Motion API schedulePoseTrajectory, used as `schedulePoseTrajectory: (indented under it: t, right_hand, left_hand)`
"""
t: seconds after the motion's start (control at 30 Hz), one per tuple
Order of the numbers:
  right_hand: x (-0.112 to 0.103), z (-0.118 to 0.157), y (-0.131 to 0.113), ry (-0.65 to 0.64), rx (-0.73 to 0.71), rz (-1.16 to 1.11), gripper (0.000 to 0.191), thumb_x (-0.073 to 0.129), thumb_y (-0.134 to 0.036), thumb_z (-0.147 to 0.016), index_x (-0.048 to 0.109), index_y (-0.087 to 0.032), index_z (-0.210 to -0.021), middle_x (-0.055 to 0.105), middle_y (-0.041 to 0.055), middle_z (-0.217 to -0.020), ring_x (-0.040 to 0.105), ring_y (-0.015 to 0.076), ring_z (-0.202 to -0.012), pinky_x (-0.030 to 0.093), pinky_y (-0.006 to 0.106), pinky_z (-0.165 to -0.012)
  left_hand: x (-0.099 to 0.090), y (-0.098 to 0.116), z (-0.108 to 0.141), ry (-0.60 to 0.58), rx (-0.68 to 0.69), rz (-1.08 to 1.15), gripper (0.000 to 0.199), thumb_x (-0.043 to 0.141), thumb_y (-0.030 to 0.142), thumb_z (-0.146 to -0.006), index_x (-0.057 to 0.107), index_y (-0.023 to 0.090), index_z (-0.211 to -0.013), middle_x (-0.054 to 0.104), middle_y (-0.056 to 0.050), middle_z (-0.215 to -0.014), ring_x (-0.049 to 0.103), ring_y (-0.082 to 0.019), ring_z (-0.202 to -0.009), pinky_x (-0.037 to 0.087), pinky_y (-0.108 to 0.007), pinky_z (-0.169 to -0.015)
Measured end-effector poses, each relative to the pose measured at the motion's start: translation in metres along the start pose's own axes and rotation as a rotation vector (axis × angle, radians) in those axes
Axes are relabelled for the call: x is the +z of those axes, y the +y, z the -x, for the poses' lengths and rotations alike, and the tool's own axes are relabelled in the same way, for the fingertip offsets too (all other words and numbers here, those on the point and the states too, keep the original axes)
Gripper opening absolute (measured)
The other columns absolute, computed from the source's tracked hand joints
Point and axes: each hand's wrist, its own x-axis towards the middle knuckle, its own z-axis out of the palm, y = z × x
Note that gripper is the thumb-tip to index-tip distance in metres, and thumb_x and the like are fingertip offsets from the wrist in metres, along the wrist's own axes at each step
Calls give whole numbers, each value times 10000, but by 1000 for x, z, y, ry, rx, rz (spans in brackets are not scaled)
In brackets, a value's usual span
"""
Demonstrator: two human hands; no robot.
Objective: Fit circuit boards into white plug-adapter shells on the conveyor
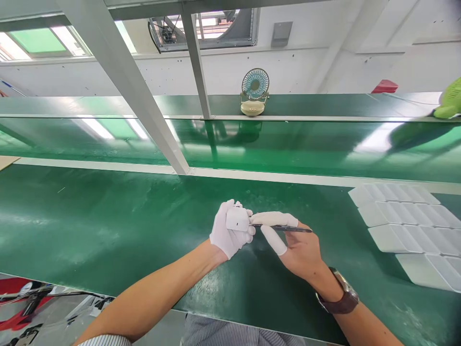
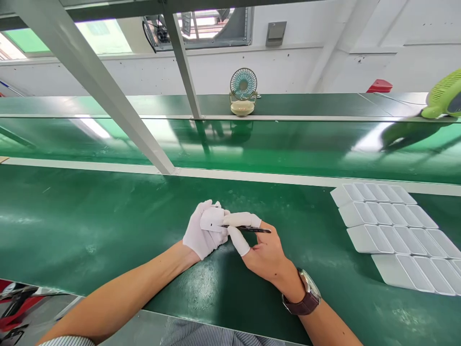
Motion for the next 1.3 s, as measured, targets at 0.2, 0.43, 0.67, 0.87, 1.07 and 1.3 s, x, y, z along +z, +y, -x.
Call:
schedulePoseTrajectory:
  t: [0.2,0.43,0.67,0.87,1.07,1.3]
  right_hand:
    - [0,1,0,-7,-16,-20,271,708,-164,-897,731,-268,-1146,763,64,-1145,733,248,-1071,645,381,-914]
    - [0,0,-3,-21,-112,36,336,676,-100,-896,713,-274,-1181,750,71,-1178,723,246,-1090,643,392,-909]
    - [3,-1,-5,-60,-283,151,425,665,-4,-866,708,-256,-1206,757,96,-1157,716,250,-1102,627,412,-919]
    - [7,3,4,-96,-345,229,434,661,3,-866,694,-229,-1232,757,100,-1158,701,256,-1153,611,425,-982]
    - [9,5,8,-104,-352,226,455,669,28,-849,687,-223,-1227,746,108,-1181,686,262,-1182,603,437,-997]
    - [10,6,10,-109,-398,245,515,662,61,-825,661,-213,-1261,745,116,-1173,682,270,-1188,600,459,-998]
  left_hand:
    - [1,1,1,22,2,50,404,587,529,-879,670,134,-859,658,-68,-747,607,-164,-563,448,-264,-485]
    - [4,1,1,35,32,85,388,561,508,-917,664,143,-836,660,-65,-740,605,-164,-584,452,-262,-478]
    - [4,0,1,60,33,45,470,536,566,-917,652,122,-814,656,-80,-728,625,-180,-607,476,-280,-514]
    - [8,0,3,134,81,61,396,548,531,-920,608,167,-775,673,-64,-720,622,-182,-605,494,-301,-561]
    - [2,-2,2,85,102,11,442,580,570,-892,642,139,-817,662,-66,-738,647,-189,-675,504,-298,-599]
    - [1,-4,2,102,107,-6,382,647,561,-842,592,186,-795,635,-25,-710,618,-175,-636,466,-288,-571]
